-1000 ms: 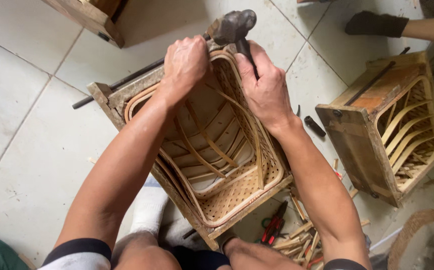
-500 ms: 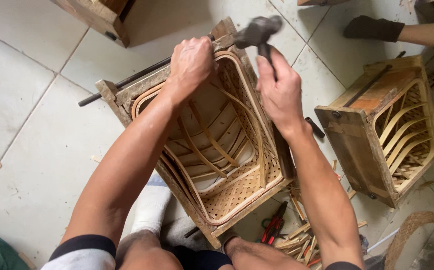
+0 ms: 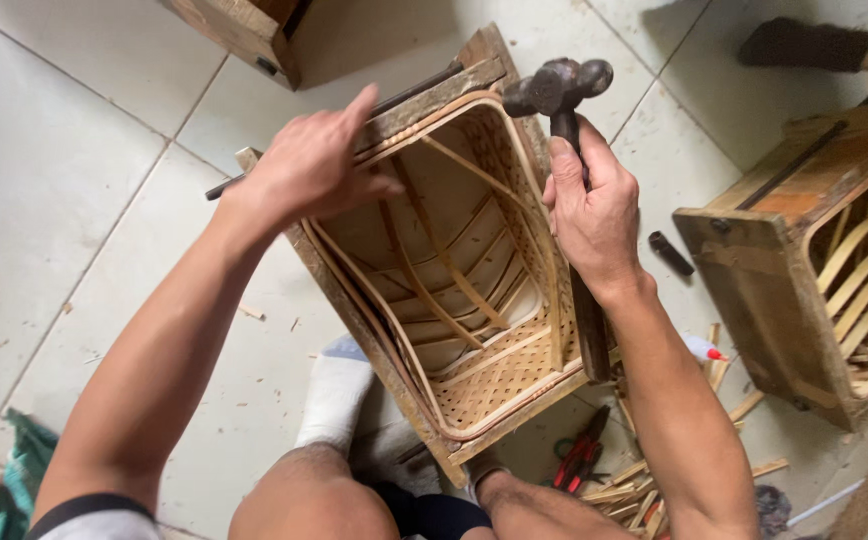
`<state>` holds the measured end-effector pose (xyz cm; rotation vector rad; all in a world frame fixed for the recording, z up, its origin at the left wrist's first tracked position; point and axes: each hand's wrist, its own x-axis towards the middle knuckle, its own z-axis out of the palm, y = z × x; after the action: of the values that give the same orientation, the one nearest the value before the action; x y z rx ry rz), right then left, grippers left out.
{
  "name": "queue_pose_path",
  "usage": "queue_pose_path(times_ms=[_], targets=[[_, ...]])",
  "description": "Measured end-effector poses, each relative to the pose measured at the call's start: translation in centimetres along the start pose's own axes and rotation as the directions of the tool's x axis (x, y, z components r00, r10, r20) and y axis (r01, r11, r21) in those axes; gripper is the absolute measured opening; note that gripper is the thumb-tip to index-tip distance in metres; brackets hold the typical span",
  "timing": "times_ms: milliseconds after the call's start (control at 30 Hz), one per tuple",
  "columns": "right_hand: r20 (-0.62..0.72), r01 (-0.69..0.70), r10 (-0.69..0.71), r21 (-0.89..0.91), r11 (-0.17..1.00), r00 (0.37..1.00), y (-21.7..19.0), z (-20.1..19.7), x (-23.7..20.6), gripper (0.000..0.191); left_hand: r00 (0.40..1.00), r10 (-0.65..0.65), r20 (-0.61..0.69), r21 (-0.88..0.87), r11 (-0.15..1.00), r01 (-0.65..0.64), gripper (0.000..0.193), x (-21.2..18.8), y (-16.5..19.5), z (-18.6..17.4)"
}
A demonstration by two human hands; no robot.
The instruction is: The person sits on the floor assembling a woven bamboo basket held in a wooden jig, pressing curved bamboo ribs into the basket rim and weaving them across the frame. They hammer the ribs to seat them, trim excess material with pliers, and squeeze glue from a bottle along the rim joints.
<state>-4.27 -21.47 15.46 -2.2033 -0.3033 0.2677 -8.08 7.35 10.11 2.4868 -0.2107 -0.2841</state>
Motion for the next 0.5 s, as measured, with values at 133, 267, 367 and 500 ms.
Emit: queue_pose_path(times_ms=[133, 267, 367, 500], targets=[[0.127, 0.178, -0.187, 0.083, 0.981, 0.974, -0.5, 2.4, 0.2, 0.034, 0.941, -0.337, 0.026, 0.166, 0.93, 0.328, 0.076, -2.2, -1.3, 3.3], [0.224, 0.275, -0.257, -0.056, 0.96, 0.94, -0.9, 5.0, 1.8, 0.039, 0.952, -0.292, -0.089, 0.153, 0.941, 0.303, 0.049, -1.4, -1.4, 4.6], [0.255, 0.287, -0.243, -0.15, 0.946, 0.936, -1.0, 5.6, 2.6, 0.04, 0.958, -0.267, -0.102, 0.165, 0.945, 0.281, 0.046, -1.5, -1.5, 4.3], [0.283, 0.292, -0.238, -0.167, 0.942, 0.929, -1.0, 5.3, 3.1, 0.038, 0.958, -0.263, -0.116, 0.158, 0.947, 0.279, 0.046, -1.9, -1.4, 4.4]])
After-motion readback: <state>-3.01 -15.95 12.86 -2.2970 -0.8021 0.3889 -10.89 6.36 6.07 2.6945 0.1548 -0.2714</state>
